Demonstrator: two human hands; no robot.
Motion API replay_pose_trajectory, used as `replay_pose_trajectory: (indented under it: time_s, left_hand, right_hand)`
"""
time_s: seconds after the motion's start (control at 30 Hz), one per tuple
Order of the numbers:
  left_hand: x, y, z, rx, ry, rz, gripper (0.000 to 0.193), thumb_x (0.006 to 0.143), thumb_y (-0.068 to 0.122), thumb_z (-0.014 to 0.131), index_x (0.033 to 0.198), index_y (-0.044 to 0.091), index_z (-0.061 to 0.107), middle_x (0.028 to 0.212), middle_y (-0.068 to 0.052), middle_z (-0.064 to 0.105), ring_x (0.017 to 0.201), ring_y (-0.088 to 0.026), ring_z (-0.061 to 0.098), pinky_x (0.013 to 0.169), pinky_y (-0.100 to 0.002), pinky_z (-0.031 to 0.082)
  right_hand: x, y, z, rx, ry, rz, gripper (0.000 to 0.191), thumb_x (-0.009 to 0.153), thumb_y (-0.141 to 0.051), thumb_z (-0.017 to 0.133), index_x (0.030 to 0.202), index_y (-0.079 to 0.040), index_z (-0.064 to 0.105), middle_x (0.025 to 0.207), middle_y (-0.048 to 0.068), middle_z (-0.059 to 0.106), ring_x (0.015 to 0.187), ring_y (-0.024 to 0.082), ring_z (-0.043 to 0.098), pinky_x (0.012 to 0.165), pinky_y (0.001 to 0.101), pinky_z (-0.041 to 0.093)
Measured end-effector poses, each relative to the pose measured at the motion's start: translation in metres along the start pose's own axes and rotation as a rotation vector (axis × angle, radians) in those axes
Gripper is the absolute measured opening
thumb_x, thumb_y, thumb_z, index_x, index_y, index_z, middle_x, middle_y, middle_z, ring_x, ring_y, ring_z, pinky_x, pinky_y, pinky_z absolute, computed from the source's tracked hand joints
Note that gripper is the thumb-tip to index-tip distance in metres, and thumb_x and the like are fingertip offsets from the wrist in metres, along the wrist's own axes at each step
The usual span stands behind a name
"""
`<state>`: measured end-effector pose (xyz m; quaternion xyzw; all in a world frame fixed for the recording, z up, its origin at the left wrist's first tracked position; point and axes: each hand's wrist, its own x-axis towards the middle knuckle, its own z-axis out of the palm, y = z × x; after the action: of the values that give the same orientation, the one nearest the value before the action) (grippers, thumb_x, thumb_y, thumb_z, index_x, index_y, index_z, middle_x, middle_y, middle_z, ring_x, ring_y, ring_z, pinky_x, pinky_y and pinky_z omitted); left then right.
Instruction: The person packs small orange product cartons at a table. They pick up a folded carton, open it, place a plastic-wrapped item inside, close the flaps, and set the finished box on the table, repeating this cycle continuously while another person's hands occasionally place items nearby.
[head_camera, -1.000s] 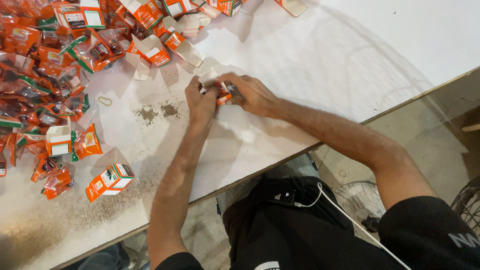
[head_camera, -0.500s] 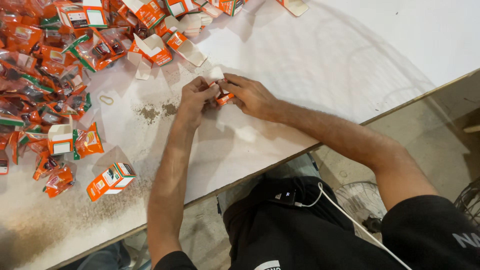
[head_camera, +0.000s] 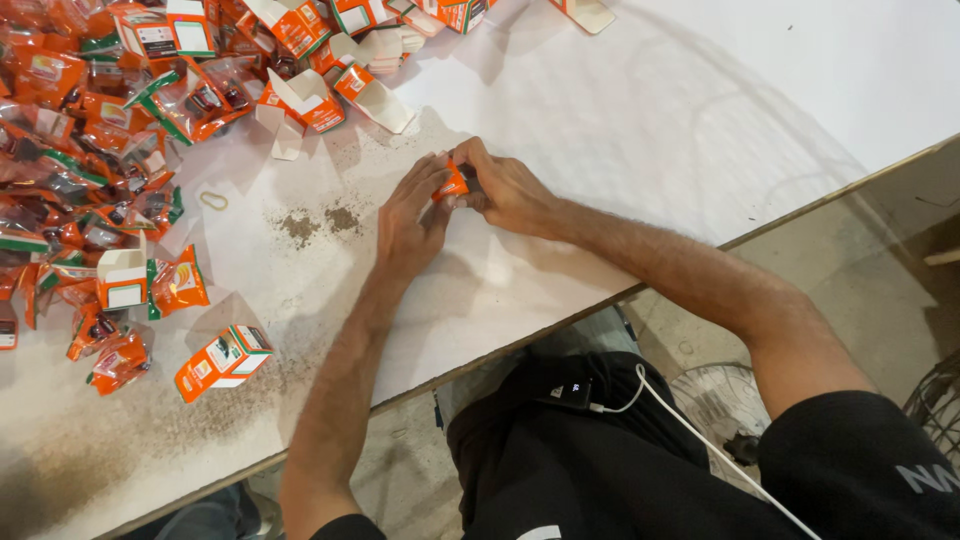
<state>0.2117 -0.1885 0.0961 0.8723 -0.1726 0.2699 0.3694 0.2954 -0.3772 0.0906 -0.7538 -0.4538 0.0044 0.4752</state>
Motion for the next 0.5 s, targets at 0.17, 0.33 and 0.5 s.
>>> replay_pose_trajectory:
  time_s: [0.17,0.33,0.5]
  left_hand:
    - [-0.001,-0.005,0.009,-0.158,0.063,-0.099,0.022,0.095,-0.003,0.069,0.117,-0.001,0.066,0.138,-0.018,0.067,0.138,-0.035,0.061,0.113,-0.043,0.052]
    - [-0.007,-0.008,0.005,0.040,-0.027,0.050,0.014,0.098,-0.001,0.070,0.111,0.002,0.066,0.146,-0.020,0.062,0.144,-0.038,0.054,0.114,-0.042,0.052]
    - [-0.017,-0.018,-0.001,0.100,-0.082,0.180,0.025,0.096,0.002,0.072,0.120,0.000,0.067,0.158,-0.027,0.044,0.151,-0.045,0.035,0.122,-0.053,0.037]
  right_hand:
    - [0.003,-0.008,-0.005,-0.010,-0.019,0.019,0.047,0.091,-0.010,0.077,0.123,-0.007,0.043,0.100,0.015,0.070,0.092,0.039,0.070,0.073,0.0466,0.053]
    - [-0.002,-0.008,-0.006,-0.054,0.017,-0.133,0.037,0.090,-0.005,0.076,0.118,-0.006,0.053,0.121,0.017,0.064,0.099,0.043,0.064,0.075,0.0494,0.052]
    - [-0.003,0.000,-0.005,-0.082,-0.020,-0.162,0.034,0.086,0.000,0.073,0.114,-0.005,0.055,0.127,0.015,0.063,0.104,0.040,0.064,0.079,0.0481,0.053]
